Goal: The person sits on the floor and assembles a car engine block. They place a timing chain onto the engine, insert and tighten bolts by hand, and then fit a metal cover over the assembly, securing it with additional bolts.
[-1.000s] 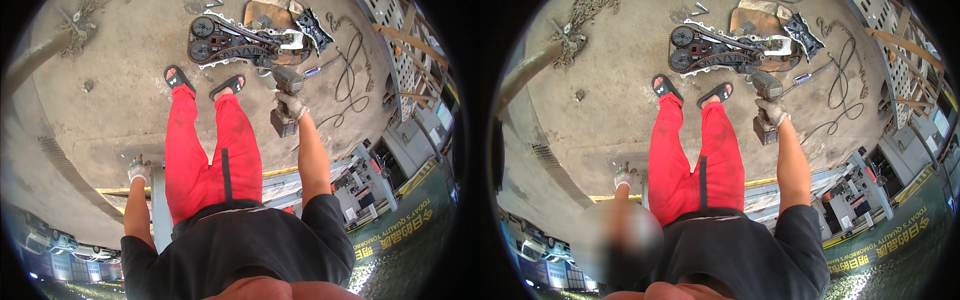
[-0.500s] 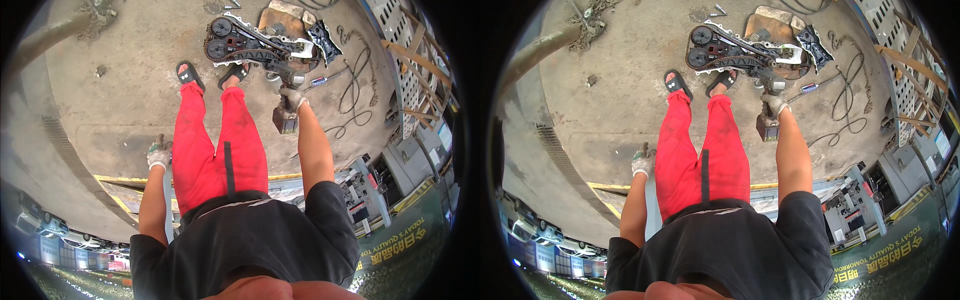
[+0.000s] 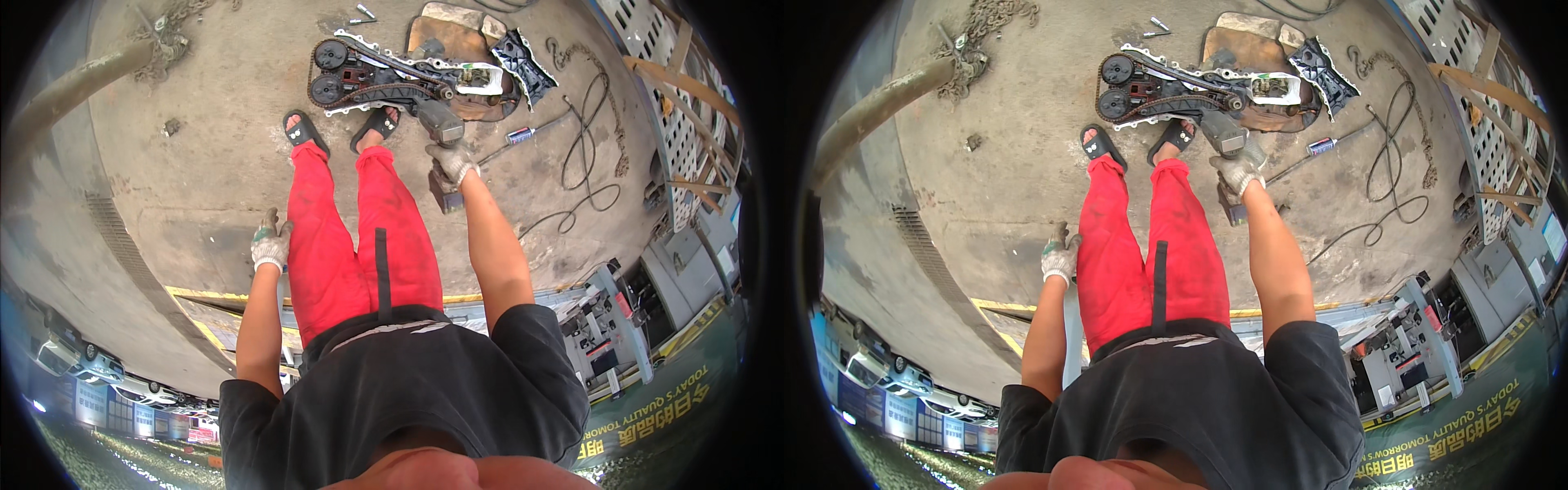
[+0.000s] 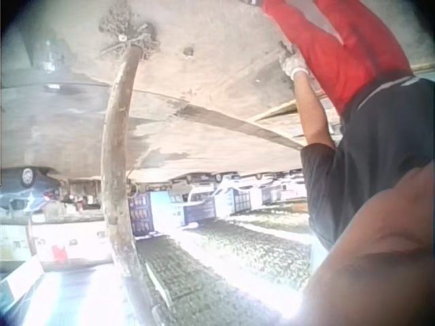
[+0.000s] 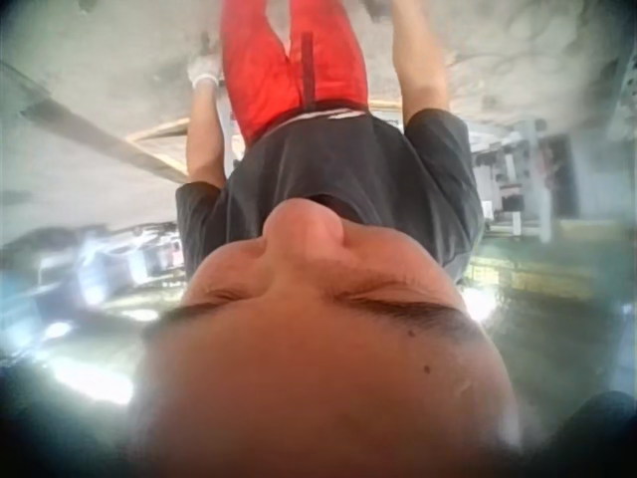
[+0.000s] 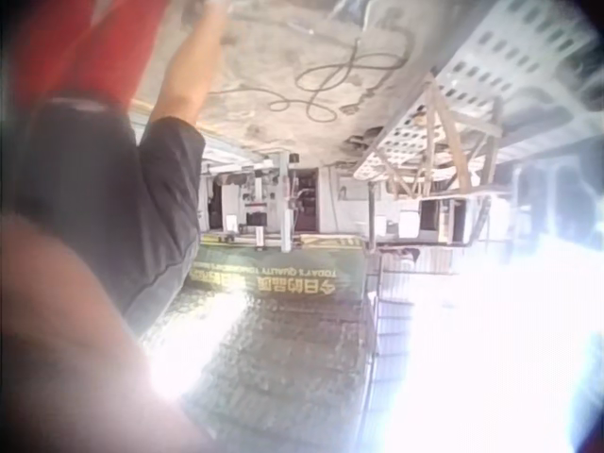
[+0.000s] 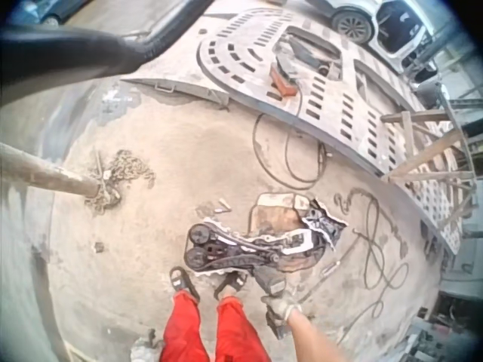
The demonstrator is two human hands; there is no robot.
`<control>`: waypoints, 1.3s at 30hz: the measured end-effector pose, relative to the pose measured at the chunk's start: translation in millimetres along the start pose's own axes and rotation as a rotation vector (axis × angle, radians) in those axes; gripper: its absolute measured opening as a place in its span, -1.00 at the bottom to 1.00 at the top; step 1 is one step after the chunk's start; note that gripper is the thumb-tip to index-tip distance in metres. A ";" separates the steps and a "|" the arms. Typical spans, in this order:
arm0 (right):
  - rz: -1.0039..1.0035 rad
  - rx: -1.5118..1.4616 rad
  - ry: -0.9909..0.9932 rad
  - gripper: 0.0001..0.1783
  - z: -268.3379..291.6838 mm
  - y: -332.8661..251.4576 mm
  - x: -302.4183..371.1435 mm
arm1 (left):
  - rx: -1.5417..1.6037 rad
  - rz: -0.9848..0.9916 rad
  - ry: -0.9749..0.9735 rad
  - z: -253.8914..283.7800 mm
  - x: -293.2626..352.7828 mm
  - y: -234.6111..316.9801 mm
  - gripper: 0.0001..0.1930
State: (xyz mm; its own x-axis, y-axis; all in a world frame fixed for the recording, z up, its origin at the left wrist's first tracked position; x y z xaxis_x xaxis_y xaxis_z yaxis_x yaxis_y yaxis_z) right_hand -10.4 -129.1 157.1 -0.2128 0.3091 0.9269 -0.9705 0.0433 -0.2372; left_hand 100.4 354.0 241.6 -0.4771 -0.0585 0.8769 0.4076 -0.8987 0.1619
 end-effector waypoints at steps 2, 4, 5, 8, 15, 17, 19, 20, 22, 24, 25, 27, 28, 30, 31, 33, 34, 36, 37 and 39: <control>0.020 -0.014 0.001 -0.71 0.7 -13.1 -7.2 | 0.025 -0.004 -0.015 -11.2 -0.7 4.7 -0.35; 0.073 -0.010 0.023 -0.75 3.5 -50.6 1.0 | -0.004 0.002 -0.027 -18.7 2.1 10.0 -0.33; 0.047 -0.029 -0.005 -0.76 3.4 -48.2 -7.0 | -0.018 0.005 -0.032 -21.2 3.5 11.9 -0.32; -0.027 -0.079 -0.075 -0.80 -0.6 -36.1 -46.8 | 0.012 -0.025 -0.024 -24.4 7.8 17.2 -0.32; -0.049 -0.067 -0.055 -0.83 -11.3 -47.0 -61.2 | 0.071 0.051 -0.003 -23.5 2.5 -24.2 -0.33; -0.083 -0.010 -0.095 -0.84 -9.9 -46.8 -70.0 | 0.091 0.067 0.000 -22.1 -0.4 -33.4 -0.33; -0.117 0.068 -0.101 -0.86 -5.8 -44.8 -76.9 | 0.087 0.067 -0.004 -21.9 -1.9 -39.9 -0.34; -0.111 0.110 -0.100 -0.87 -2.3 -44.5 -79.8 | 0.099 0.069 -0.005 -21.2 -2.5 -40.5 -0.34; -0.120 0.158 -0.111 -0.88 2.0 -51.2 -74.0 | 0.115 0.054 -0.005 -19.6 -4.5 -41.7 -0.34; -0.098 0.104 -0.120 -0.88 4.1 -49.0 -82.8 | 0.121 0.019 -0.003 -17.6 -7.0 -42.6 -0.34; -0.090 0.077 -0.126 -0.88 1.0 -54.0 -79.3 | 0.143 0.023 0.002 -16.9 -7.3 -44.6 -0.34; -0.067 0.132 -0.116 -0.89 0.0 -64.9 -69.3 | 0.186 0.029 0.012 -15.2 -9.2 -48.7 -0.33; -0.085 0.153 -0.105 -0.89 0.5 -63.6 -69.9 | 0.184 0.035 0.008 -15.2 -10.3 -52.7 -0.33; -0.043 0.217 -0.058 -0.90 4.2 -61.1 -69.0 | 0.178 0.046 -0.002 -15.3 -12.9 -61.9 -0.34; 0.024 0.258 -0.028 -0.89 2.9 -61.9 -70.3 | 0.182 0.052 -0.005 -13.9 -15.4 -64.9 -0.34; 0.097 0.332 0.033 -0.85 -11.4 -89.1 -46.7 | 0.187 0.086 -0.006 -8.8 -13.2 -72.7 -0.34; 0.124 0.320 0.022 -0.83 -18.1 -92.3 -43.1 | 0.172 0.108 -0.013 -7.5 -11.6 -73.7 -0.34; 0.166 0.284 0.011 -0.80 -34.3 -105.1 -39.6 | 0.144 0.153 -0.028 -2.4 -9.2 -74.1 -0.33; 0.175 0.256 0.007 -0.79 -47.0 -117.4 -34.3 | 0.161 0.152 -0.024 -3.6 -7.3 -82.0 -0.33; 0.128 0.224 -0.027 -0.79 -62.2 -134.4 -32.2 | 0.202 0.136 -0.003 -3.6 -12.2 -96.0 -0.32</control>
State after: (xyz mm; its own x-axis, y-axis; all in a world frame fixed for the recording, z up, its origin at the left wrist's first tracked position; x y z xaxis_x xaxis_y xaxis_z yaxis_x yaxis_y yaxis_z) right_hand 133.9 -85.8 141.1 -0.3357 0.2725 0.9017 -0.9357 -0.2066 -0.2859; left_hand 64.3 439.5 213.7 -0.4048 -0.1708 0.8983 0.6157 -0.7773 0.1296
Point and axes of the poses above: each hand's wrist, its own x-axis away from the middle knuckle, its own z-axis out of the back of the hand, y = z × x, the point moved 6 cm from there along -x, towards the middle knuckle, and after that the axes turned 12 degrees about x, right-handed, at the moved point
